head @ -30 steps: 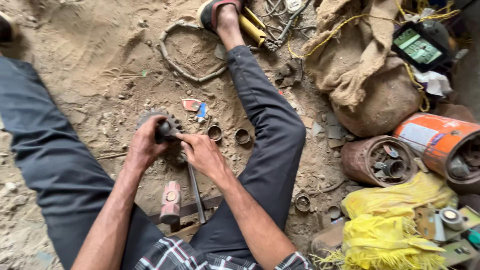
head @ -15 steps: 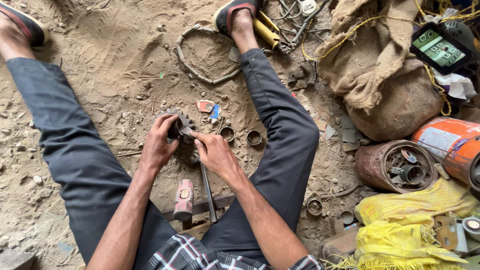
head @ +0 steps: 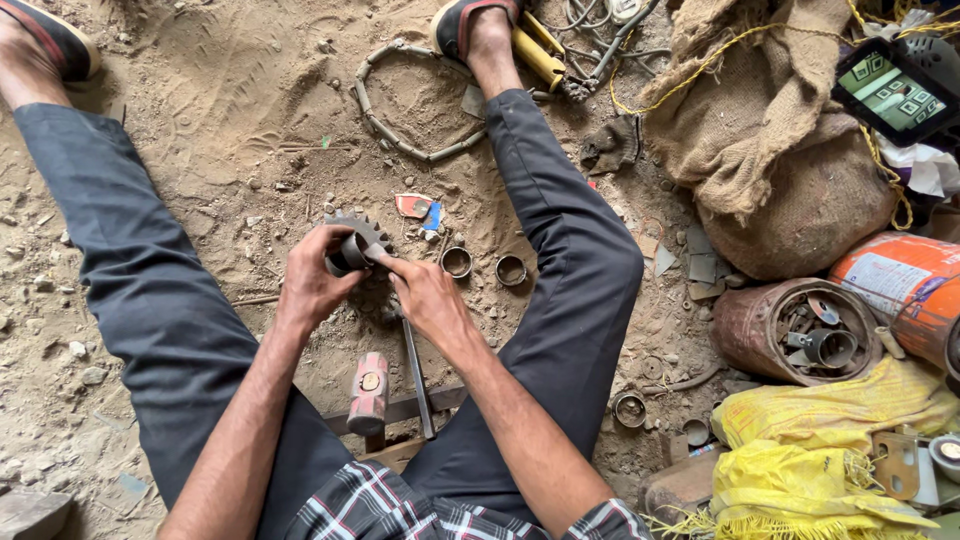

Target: The person sits on the ground and uses a hammer and a metal file to shape and smooth small metal rings. They repeatedly tap the rings with the hammer and file the edges, occasionally inspecting the fit of the rings against a larger gear-like component.

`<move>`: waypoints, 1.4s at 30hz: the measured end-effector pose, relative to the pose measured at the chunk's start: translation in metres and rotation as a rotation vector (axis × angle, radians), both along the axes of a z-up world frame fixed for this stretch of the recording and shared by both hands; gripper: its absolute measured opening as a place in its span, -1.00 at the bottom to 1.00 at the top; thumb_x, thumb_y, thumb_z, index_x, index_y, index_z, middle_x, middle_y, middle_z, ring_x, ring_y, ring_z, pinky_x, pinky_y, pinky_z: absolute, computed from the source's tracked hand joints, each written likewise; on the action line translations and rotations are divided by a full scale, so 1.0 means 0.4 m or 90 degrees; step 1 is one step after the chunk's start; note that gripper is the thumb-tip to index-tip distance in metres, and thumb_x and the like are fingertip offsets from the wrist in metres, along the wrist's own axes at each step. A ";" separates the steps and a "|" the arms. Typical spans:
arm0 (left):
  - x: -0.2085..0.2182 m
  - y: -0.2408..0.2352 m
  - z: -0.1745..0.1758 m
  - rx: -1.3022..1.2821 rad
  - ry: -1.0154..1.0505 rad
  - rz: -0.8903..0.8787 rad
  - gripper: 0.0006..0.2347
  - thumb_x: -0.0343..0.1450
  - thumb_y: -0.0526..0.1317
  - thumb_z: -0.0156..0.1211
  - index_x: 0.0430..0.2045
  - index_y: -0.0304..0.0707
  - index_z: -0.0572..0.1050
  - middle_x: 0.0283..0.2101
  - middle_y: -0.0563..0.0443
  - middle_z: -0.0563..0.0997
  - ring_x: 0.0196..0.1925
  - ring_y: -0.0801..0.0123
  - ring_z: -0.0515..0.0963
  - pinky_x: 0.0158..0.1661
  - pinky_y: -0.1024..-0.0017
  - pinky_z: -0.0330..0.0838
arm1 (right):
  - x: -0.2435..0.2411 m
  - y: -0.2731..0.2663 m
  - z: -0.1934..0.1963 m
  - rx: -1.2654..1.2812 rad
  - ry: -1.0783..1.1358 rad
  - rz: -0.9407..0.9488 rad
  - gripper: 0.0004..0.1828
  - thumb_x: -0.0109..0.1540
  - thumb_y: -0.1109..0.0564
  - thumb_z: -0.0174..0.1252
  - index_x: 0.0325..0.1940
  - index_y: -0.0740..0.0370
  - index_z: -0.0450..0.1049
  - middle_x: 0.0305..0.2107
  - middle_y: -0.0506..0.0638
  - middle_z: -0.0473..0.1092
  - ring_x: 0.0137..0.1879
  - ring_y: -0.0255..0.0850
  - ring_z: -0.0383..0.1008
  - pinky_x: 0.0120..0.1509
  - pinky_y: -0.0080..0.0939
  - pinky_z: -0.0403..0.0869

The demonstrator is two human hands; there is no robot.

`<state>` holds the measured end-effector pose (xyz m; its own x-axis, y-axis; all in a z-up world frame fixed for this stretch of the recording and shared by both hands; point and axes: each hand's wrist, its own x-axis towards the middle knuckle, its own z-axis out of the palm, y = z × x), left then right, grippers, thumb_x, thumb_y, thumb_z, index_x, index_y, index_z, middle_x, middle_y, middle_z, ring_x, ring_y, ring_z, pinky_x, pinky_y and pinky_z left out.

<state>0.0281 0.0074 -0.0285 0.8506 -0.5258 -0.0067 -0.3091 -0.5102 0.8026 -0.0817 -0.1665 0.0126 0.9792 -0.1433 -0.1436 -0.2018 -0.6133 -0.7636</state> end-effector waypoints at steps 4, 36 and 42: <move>0.008 0.022 -0.013 0.018 0.095 0.008 -0.51 0.20 -0.27 0.53 0.00 -0.34 0.49 -0.02 -0.24 0.64 0.04 0.08 0.66 0.04 0.22 0.58 | 0.021 0.006 -0.026 -0.029 0.052 0.007 -0.58 0.33 0.18 0.12 0.29 0.03 0.48 -0.34 0.07 0.46 -0.41 -0.19 0.47 -0.41 -0.21 0.54; 0.023 0.130 0.034 -0.632 0.633 0.420 -0.62 0.42 -0.16 0.02 0.13 -0.27 0.32 -0.13 -0.09 0.51 -0.15 0.26 0.54 -0.15 0.30 0.47 | -0.036 -0.113 -0.253 -0.087 0.349 -0.258 -0.09 0.17 0.38 0.05 0.58 0.15 -0.10 0.11 0.38 0.27 0.17 0.18 0.44 0.22 0.14 0.48; 0.011 0.135 0.042 -0.676 0.636 0.376 -0.59 0.39 -0.18 -0.04 0.17 -0.22 0.35 -0.12 -0.07 0.53 -0.17 0.24 0.54 -0.17 0.30 0.46 | -0.058 -0.148 -0.351 -0.144 0.220 -0.235 -0.15 0.07 0.24 0.37 0.34 0.30 0.09 0.12 0.37 0.24 0.22 0.24 0.35 0.26 0.16 0.42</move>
